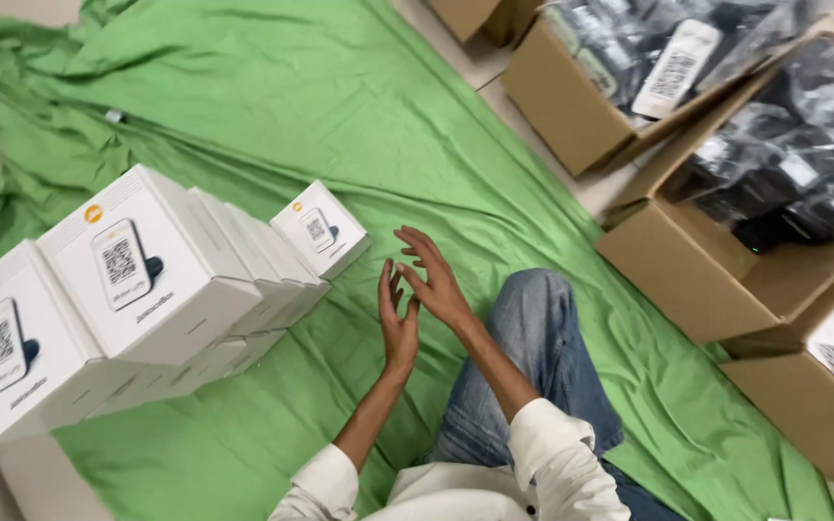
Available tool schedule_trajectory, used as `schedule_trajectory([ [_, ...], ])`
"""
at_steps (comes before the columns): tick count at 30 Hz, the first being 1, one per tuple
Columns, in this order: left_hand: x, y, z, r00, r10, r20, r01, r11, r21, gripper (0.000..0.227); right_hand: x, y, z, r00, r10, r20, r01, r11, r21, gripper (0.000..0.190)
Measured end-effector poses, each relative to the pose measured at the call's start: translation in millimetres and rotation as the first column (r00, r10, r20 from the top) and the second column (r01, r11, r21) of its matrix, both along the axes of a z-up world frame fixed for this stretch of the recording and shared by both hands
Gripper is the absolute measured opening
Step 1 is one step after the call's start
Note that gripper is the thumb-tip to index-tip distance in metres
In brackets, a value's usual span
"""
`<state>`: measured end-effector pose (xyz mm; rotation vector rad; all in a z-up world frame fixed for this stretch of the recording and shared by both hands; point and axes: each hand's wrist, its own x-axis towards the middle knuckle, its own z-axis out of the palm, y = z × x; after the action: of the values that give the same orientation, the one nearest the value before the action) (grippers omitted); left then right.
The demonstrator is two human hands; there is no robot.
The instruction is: The person packs QR code stickers and items into product boxes.
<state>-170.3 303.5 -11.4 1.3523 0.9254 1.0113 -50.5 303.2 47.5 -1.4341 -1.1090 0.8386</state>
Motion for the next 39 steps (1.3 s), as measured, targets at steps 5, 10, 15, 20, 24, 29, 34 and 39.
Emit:
schedule_trajectory([
  [5,34,-27,49,0.992,-0.123,-0.016,0.123,0.991,0.048,0.072,35,-73,45,0.982,-0.191,-0.008,0.190,0.976,0.103,0.051],
  [10,75,-75,81,0.957,-0.289,0.000,0.286,0.949,0.131,0.069,76,-177,42,0.895,-0.440,-0.065,0.444,0.876,0.188,0.048],
  [15,111,-137,67,0.868,-0.495,0.042,0.481,0.859,0.177,0.066,93,-315,39,0.601,-0.778,-0.184,0.798,0.595,0.091,0.042],
  [20,145,-222,92,0.689,-0.723,0.052,0.719,0.690,0.086,0.060,85,-461,39,0.351,-0.922,-0.160,0.936,0.340,0.097,0.040],
  [24,172,-302,102,0.421,-0.905,0.055,0.904,0.424,0.060,0.056,46,-575,36,0.108,-0.990,-0.091,0.993,0.102,0.067,0.039],
  [29,182,-413,109,-0.023,-0.999,0.040,0.998,-0.020,0.068,0.055,-41,-681,50,-0.221,-0.975,-0.006,0.974,-0.222,0.045,0.039],
  [34,156,-530,95,-0.407,-0.909,0.092,0.913,-0.407,0.028,0.055,-134,-736,94,-0.467,-0.877,0.110,0.884,-0.467,0.025,0.037],
  [39,107,-608,101,-0.684,-0.729,-0.009,0.726,-0.683,0.084,0.056,-213,-766,131,-0.608,-0.736,0.299,0.782,-0.619,0.066,0.034],
])
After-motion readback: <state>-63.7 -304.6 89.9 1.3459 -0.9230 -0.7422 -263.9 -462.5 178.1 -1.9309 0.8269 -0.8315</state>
